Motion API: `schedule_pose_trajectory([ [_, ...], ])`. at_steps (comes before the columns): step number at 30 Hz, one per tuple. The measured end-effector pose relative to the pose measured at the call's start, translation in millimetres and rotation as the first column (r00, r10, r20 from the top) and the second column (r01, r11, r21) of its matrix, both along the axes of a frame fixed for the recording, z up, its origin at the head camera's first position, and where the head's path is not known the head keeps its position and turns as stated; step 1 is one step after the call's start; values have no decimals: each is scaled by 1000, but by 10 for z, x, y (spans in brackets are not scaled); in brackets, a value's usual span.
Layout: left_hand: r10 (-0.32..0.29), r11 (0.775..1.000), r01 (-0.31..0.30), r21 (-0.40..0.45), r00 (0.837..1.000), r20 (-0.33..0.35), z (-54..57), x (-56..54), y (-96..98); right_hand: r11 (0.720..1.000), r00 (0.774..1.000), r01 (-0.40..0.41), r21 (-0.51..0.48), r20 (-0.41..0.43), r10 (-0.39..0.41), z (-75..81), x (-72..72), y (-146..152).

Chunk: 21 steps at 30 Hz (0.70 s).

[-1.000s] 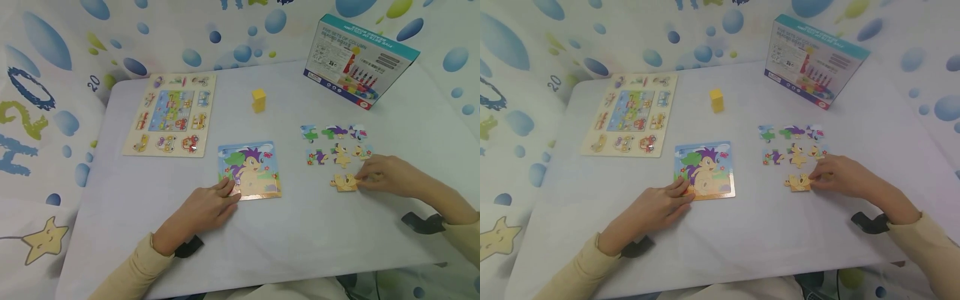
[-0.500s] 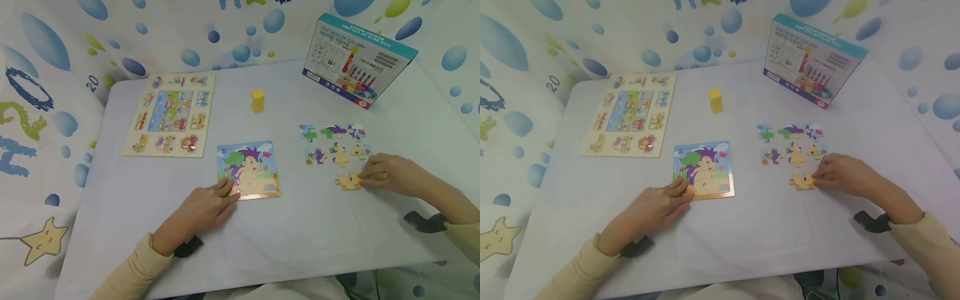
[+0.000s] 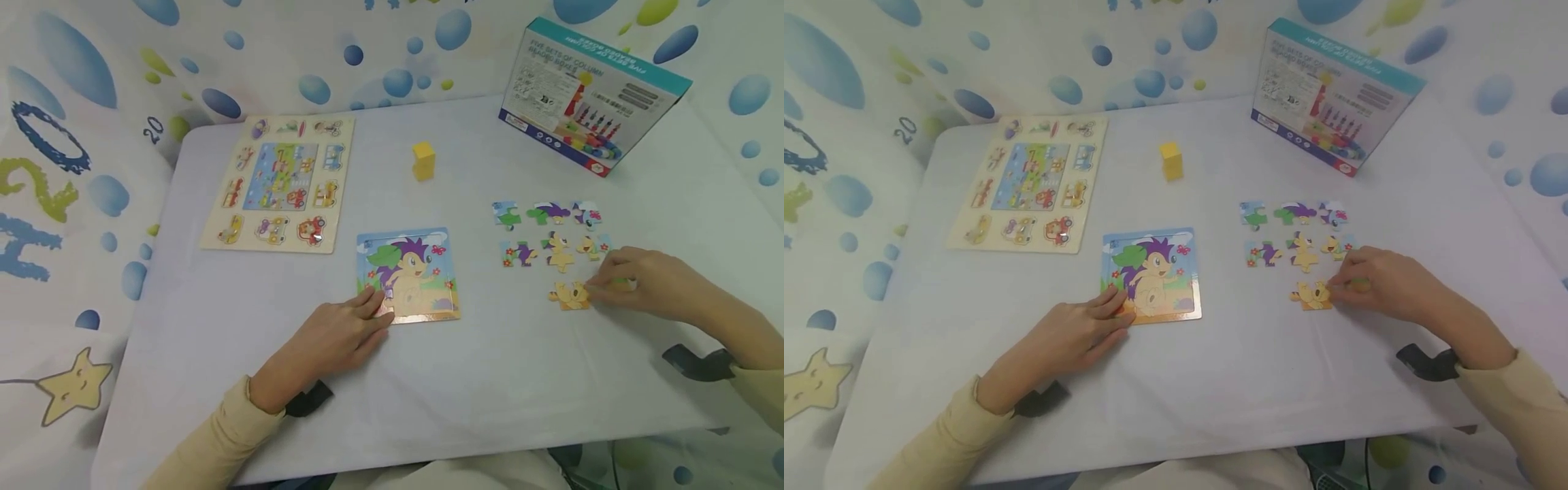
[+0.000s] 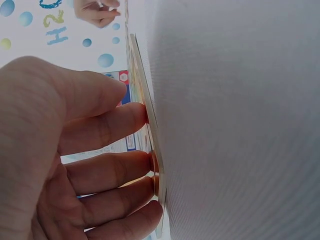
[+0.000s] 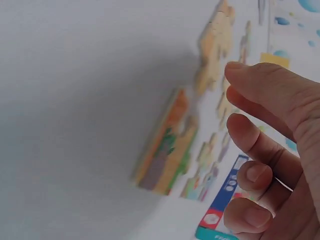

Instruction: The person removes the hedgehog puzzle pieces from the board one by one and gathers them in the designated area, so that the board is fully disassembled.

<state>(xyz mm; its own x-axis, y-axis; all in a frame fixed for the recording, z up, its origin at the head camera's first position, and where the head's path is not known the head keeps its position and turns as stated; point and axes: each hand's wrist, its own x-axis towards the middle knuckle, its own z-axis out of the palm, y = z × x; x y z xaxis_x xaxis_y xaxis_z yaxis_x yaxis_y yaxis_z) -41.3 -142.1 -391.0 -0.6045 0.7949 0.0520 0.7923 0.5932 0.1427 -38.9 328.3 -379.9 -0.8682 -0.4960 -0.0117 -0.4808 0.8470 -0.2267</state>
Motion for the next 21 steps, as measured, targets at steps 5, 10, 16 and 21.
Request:
schedule_pose_trajectory([
  [5, 4, 1000, -4, -15, 1000, 28, 41, 6, -7, 999, 997, 26, -20, 67, -24, 130, -100, -238],
  [10, 6, 1000, -5, -14, 999, 46, 70, -16, -7, 997, 997, -66, -32, 44, 67, 215, -261, -661],
  [16, 10, 999, -5, -41, 993, 115, 110, 6, -14, 981, 973, -186, -60, 126, 192, 261, -436, -1246],
  [21, 22, 998, -13, -59, 988, 154, 128, 27, -37, 968, 960, -251, -28, 122, 252, 229, -540, -1719],
])
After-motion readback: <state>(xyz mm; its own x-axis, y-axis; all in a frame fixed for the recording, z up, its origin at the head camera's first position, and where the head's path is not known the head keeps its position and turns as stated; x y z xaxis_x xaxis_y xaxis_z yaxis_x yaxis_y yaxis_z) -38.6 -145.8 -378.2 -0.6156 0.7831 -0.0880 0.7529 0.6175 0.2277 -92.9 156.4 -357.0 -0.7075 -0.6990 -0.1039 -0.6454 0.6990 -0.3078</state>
